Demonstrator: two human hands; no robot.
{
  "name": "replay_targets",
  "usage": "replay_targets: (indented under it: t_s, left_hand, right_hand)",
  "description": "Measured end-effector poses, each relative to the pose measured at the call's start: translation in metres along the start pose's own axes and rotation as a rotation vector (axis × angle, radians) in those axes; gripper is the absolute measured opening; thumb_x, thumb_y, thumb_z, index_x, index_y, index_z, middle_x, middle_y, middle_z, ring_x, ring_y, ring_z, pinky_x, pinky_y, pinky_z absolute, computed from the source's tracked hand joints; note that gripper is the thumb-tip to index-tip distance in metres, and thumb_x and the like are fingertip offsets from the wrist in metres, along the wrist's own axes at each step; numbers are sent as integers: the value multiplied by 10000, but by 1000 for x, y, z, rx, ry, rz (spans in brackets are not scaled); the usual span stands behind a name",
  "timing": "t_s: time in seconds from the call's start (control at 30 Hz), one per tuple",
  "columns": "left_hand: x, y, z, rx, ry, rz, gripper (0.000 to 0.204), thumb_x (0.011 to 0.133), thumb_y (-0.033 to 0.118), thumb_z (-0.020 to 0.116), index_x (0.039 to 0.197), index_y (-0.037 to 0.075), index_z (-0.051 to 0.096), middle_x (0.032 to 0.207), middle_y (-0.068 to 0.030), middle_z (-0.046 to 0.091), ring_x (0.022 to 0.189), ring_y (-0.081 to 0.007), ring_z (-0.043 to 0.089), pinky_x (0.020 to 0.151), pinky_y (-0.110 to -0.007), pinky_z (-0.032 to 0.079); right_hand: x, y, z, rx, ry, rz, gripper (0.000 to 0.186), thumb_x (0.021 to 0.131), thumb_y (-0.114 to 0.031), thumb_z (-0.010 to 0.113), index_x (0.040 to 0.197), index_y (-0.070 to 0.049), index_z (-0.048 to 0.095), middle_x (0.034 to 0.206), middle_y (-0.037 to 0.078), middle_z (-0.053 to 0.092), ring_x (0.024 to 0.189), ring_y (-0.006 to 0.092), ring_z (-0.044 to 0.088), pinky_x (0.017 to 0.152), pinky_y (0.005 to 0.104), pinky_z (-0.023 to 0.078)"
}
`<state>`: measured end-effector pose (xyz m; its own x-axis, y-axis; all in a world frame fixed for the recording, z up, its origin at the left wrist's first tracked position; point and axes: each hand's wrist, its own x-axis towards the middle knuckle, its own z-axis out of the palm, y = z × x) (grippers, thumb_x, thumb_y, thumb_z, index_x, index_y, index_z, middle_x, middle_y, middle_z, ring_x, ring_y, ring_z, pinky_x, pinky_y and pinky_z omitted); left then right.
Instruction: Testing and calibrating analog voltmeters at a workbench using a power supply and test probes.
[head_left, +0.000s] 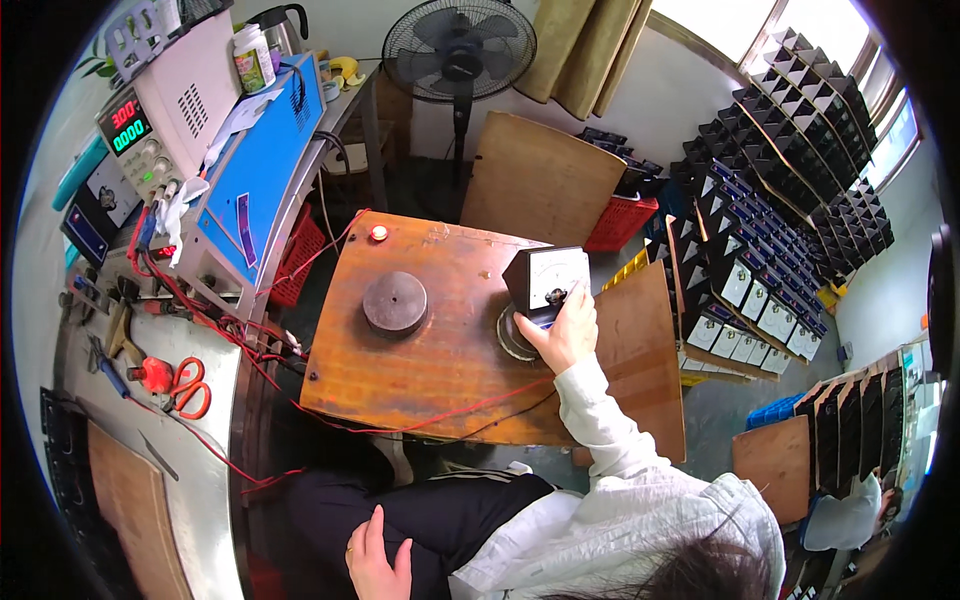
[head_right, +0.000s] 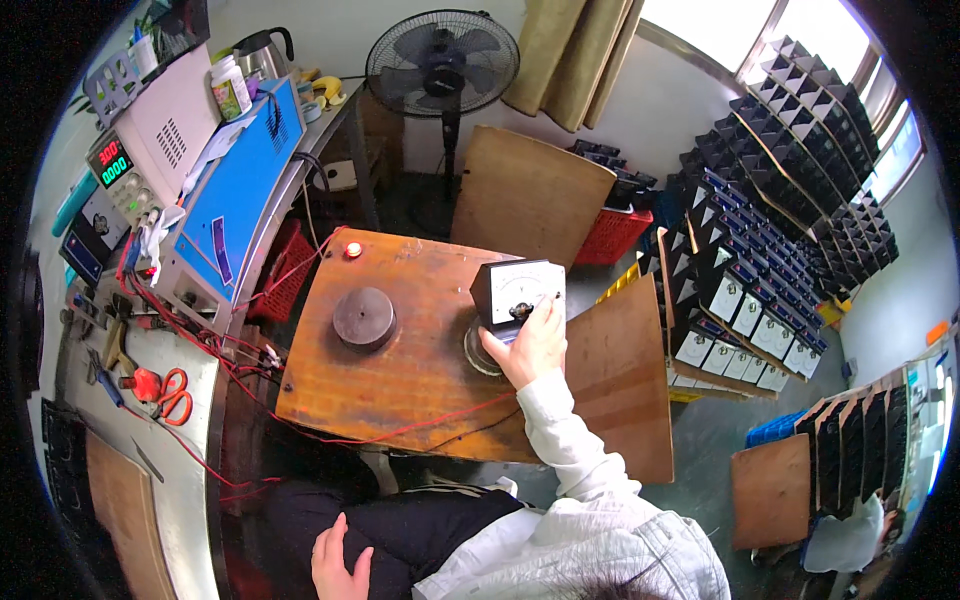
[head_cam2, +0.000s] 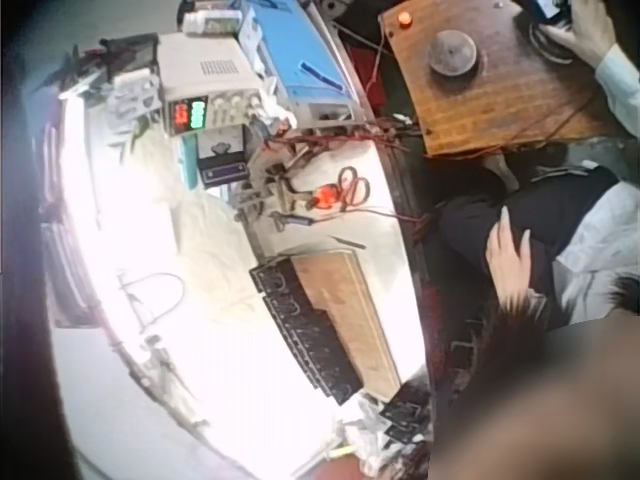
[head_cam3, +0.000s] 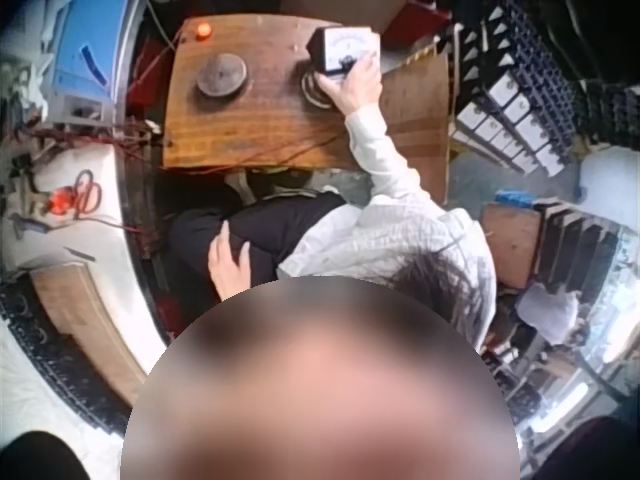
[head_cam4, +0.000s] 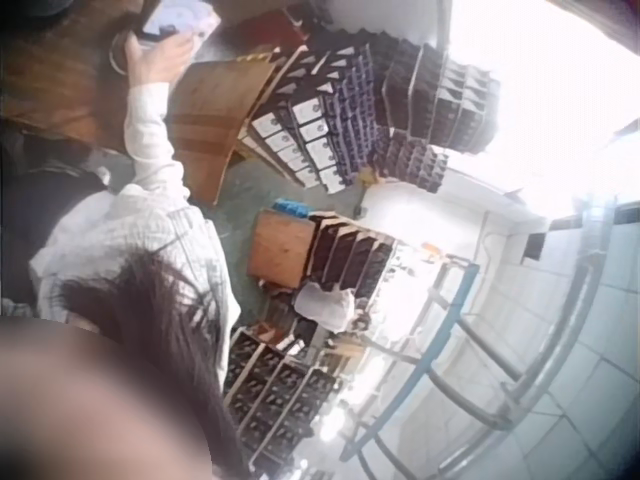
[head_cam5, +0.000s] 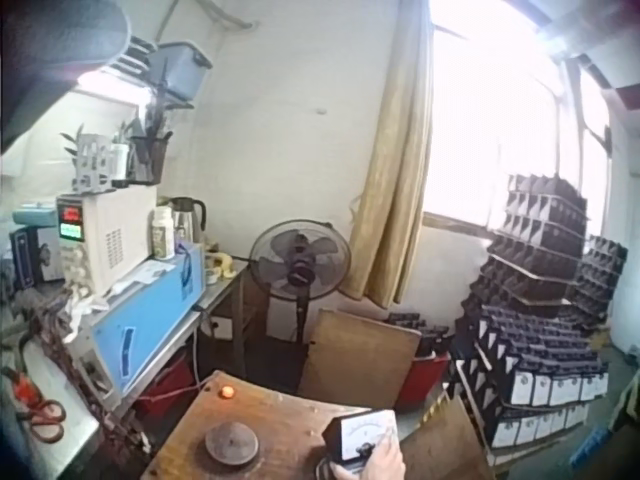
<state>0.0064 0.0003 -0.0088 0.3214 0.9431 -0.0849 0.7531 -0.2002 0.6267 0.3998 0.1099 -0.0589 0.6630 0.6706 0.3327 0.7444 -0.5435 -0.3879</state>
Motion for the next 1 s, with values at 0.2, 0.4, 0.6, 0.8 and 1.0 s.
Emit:
replay_targets:
  t_s: [0.2,0.4,0.6,0.8,1.0]
  left_hand:
    - [-14,-11,-1,12,24,-81,549,911,219,686,1419,81,530,1240,-242,594,1150,-423,569,1004,-461,463]
    - [-31,-15,-16,33,87,-93,543,908,225,691,1410,82,541,1243,-238,599,1141,-424,579,997,-464,470]
    - [-70,-25,-25,35,228,-222,490,933,224,678,1386,75,566,1228,-237,611,1118,-421,592,982,-458,481]
    - [-105,-38,-17,-26,459,-386,490,815,115,769,1282,65,631,1144,-144,655,1073,-349,624,925,-397,502]
    - [-97,-36,-27,-47,832,-367,323,804,31,770,1123,34,717,1134,-157,675,1024,-330,663,891,-371,538]
  right_hand:
    - [4,-12,-2,-147,116,-180,1155,628,-460,883,1404,180,317,1319,326,493,1210,449,506,1009,481,448]
    - [11,-105,37,260,50,-427,1206,637,-481,875,1449,164,259,1254,285,534,1134,427,555,947,491,478]
    - [12,-173,73,140,-112,-238,1206,635,-467,889,1457,159,267,1256,296,548,1104,425,582,950,466,492]
    - [20,-153,104,142,6,-387,1190,629,-462,902,1462,128,291,1282,302,543,1162,434,559,1017,474,449]
    - [-22,-169,77,305,116,-406,1117,710,-444,879,1482,137,318,1481,334,422,1374,454,417,1156,495,329]
